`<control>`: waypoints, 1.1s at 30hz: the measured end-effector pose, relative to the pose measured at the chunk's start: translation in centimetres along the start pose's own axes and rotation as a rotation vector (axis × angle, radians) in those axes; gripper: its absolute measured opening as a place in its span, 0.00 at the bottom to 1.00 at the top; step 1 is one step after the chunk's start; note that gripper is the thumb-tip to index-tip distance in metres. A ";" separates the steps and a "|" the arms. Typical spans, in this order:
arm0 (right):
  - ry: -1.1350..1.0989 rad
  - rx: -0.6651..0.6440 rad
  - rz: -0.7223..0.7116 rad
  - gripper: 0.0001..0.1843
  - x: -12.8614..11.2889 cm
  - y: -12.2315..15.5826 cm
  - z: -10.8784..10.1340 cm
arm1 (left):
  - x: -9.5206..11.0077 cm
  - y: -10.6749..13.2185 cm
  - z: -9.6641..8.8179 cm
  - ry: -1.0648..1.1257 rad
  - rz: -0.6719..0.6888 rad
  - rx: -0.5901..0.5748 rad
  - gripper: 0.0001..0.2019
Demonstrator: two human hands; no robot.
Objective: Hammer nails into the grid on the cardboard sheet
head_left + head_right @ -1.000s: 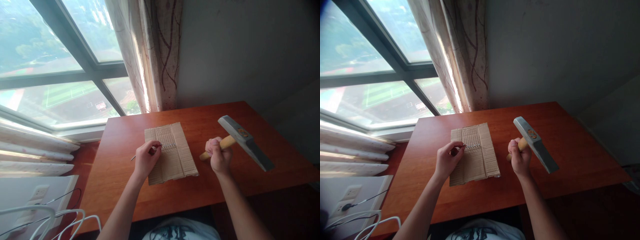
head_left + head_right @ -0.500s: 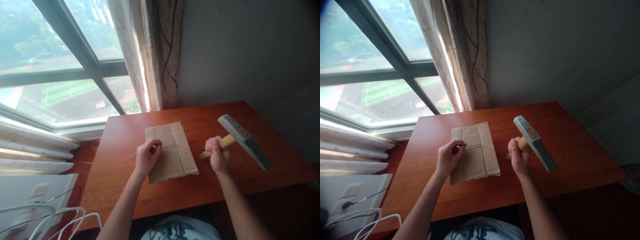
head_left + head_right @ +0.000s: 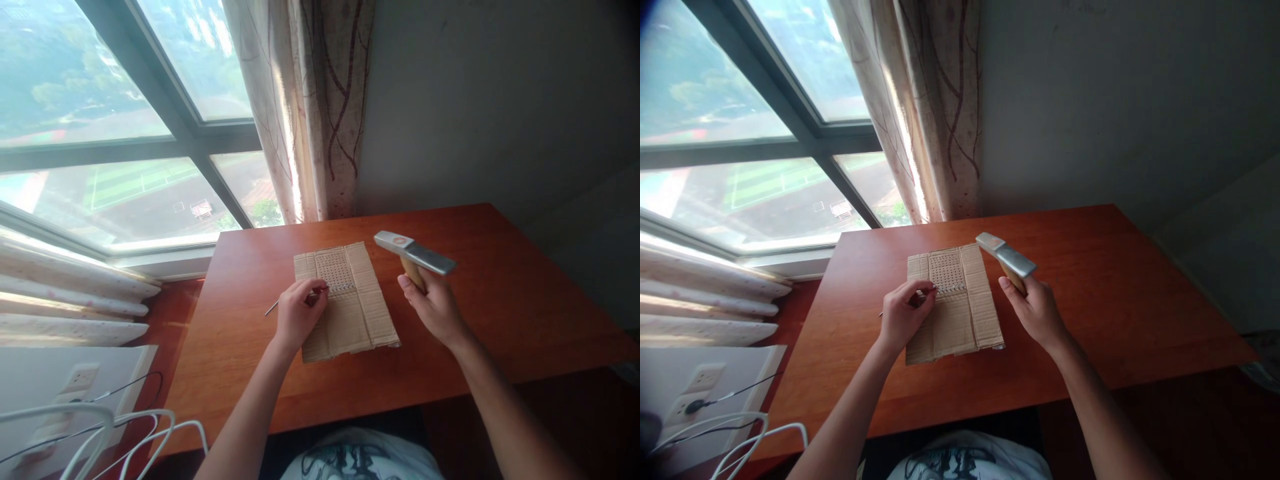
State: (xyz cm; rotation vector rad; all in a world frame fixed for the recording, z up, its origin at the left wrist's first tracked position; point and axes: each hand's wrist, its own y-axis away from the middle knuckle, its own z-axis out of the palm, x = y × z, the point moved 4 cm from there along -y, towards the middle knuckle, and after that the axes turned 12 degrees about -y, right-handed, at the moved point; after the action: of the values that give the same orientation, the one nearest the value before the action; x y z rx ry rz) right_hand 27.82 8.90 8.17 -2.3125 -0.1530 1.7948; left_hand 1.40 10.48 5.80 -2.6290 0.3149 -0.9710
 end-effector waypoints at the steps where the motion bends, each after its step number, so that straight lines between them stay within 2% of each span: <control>1: 0.080 -0.091 0.024 0.20 -0.6 -0.2 0.1 | 0.0 0.0 0.0 0.002 0.004 -0.001 0.03; 3: 0.190 -0.261 0.031 0.20 -1.8 -0.5 0.4 | 0.1 0.0 0.0 0.010 0.010 -0.003 0.03; 5: 0.267 -0.377 0.010 0.21 -2.8 -0.7 0.8 | 0.0 -0.1 0.1 0.018 0.014 -0.004 0.03; 9: 0.404 -0.480 -0.021 0.20 -4.7 -0.9 1.9 | -0.1 0.0 0.2 0.018 0.008 -0.006 0.04; 15: 0.445 -0.473 -0.053 0.19 -6.7 -0.7 3.4 | -0.1 0.0 0.2 -0.015 -0.008 -0.011 0.03; 21: 0.572 -0.480 -0.040 0.19 -6.4 -0.8 3.7 | -0.1 -0.1 0.2 -0.027 -0.004 -0.019 0.04; 33: 0.573 -0.508 -0.005 0.20 -5.5 -0.4 4.2 | 0.0 0.0 0.3 -0.069 0.009 -0.045 0.02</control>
State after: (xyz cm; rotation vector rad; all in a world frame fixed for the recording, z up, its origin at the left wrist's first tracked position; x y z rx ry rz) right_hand 22.41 8.55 12.48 -3.0620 -0.5692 1.1022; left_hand 1.58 10.59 5.59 -2.6922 0.3352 -0.8777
